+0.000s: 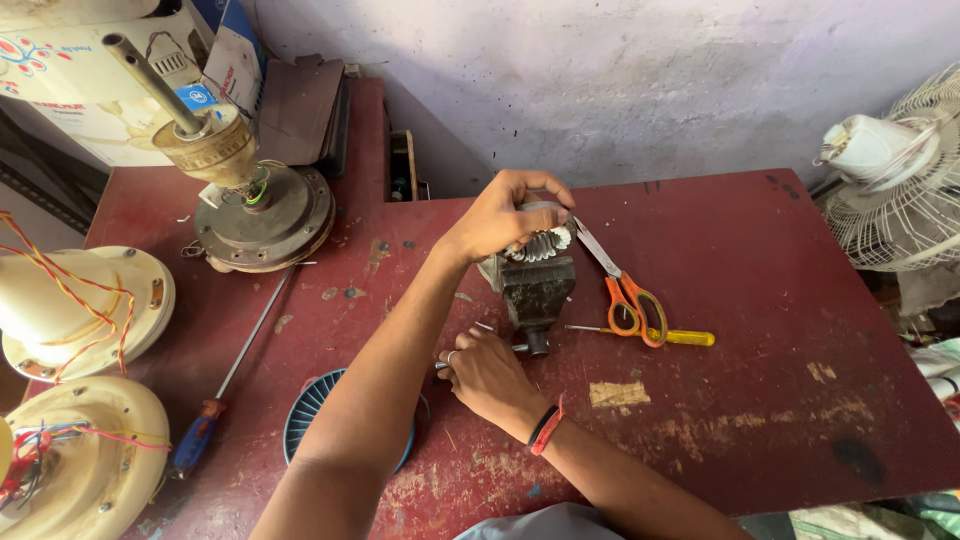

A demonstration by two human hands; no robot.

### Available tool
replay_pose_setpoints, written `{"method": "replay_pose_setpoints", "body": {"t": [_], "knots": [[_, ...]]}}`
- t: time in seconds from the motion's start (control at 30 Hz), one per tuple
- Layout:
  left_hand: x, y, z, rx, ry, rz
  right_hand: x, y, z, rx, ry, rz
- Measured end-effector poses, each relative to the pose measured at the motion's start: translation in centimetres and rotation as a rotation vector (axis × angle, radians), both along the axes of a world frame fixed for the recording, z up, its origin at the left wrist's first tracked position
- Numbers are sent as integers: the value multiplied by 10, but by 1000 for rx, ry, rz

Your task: The person uses orange-handled scissors to cut small white plastic tubes and inserts them into the slots of a motor stator held in a bench vise. The person repeatedly cuts and inserts the tubes into different slots of the stator.

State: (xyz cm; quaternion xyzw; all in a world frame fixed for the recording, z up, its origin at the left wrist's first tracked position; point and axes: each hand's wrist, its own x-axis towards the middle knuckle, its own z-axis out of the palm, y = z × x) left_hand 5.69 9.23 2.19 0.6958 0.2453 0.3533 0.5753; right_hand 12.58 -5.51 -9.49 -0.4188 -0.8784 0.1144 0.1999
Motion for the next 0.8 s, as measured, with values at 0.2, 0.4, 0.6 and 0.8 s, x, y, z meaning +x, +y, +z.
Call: {"method": "replay_pose_setpoints", "body": {"t": [0.2,0.4,0.6,0.8], "knots": [[7,0,-1,166,-18,44,1,-1,12,-108,47,-61],[5,-4,4,84,89,98,5,0,30,-248,150,-88],[5,-5,5,59,18,74,6,-3,40,-193,241,-89],[7,-4,3,169,91,95,6,-4,40,-186,251,-89]]}}
